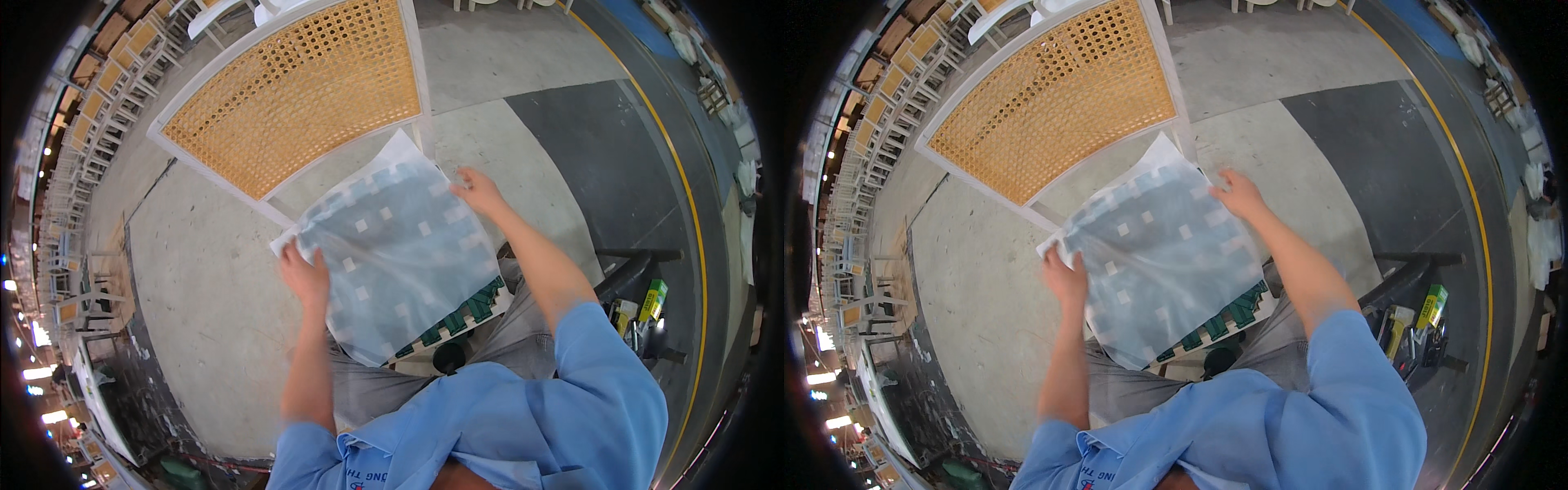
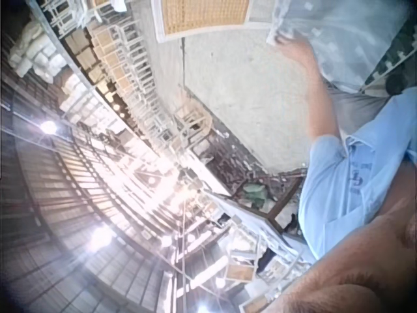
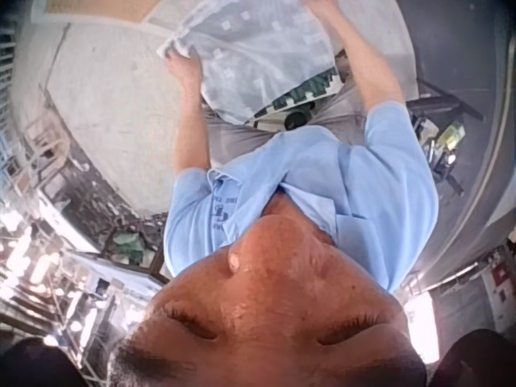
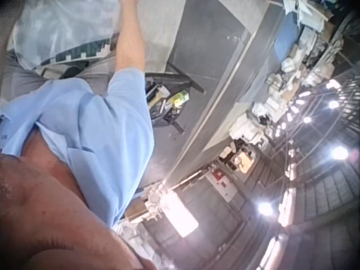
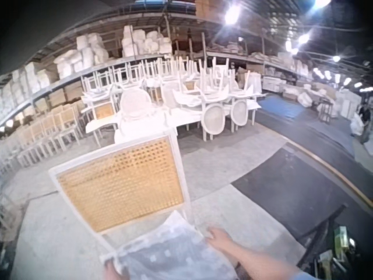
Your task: The person weaves green plastic strips into a white chair seat frame, then staples the edges. They trim excess strips with scissors and cover the woven seat with a translucent sheet, stapling it in place.
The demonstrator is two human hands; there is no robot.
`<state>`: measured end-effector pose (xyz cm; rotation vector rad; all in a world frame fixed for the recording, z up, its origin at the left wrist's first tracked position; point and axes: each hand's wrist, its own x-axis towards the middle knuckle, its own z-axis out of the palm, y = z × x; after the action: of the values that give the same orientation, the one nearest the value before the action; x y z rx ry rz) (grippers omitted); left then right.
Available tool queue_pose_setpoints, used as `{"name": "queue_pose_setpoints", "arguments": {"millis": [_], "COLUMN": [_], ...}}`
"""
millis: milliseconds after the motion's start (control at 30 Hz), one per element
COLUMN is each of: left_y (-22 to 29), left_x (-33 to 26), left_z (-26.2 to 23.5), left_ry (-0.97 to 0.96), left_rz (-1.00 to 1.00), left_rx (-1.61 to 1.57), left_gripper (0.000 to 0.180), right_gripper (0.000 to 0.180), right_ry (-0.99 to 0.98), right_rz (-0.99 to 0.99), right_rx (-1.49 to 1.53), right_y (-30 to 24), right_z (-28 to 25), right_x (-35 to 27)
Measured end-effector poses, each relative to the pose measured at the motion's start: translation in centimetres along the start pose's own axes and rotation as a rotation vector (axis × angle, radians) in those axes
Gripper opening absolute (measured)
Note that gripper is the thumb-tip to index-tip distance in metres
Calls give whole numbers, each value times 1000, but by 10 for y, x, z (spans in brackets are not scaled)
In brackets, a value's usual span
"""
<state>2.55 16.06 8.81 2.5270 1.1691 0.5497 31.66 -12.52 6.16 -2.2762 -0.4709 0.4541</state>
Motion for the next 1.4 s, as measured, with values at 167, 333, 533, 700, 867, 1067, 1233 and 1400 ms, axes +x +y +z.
{"name": "queue_pose_setpoints", "arguments": {"millis": [167, 333, 533, 700, 867, 1067, 1233, 1400], "left_y": [16, -43, -57, -63, -61, -74, -86, -91], "left_x": [-101, -112, -117, -117, -85, -36, -61, -71], "left_z": [18, 12, 19, 22, 35, 5, -8, -5], "left_ry": [-11, -261, -402, -330, -240, -330, -452, -268], "left_rz": [-323, -751, -959, -913, -834, -795, -738, -522], "left_rx": [-30, -411, -853, -953, -858, -730, -512, -369], "left_gripper": [70, 80, 84, 76, 71, 59, 51, 35], "right_gripper": [51, 39, 35, 30, 30, 35, 28, 25], "right_ry": [-272, -345, -166, -87, -4, -135, -258, -288], "right_rz": [266, 385, 552, 491, 392, 410, 550, 530], "right_rx": [190, 224, 547, 560, 589, 542, 553, 443], "right_y": [55, 53, 64, 54, 54, 19, 24, 29], "right_z": [-14, -17, 2, 21, 42, 40, 12, -1], "right_x": [-65, -100, -153, -158, -124, -65, -67, -78]}}
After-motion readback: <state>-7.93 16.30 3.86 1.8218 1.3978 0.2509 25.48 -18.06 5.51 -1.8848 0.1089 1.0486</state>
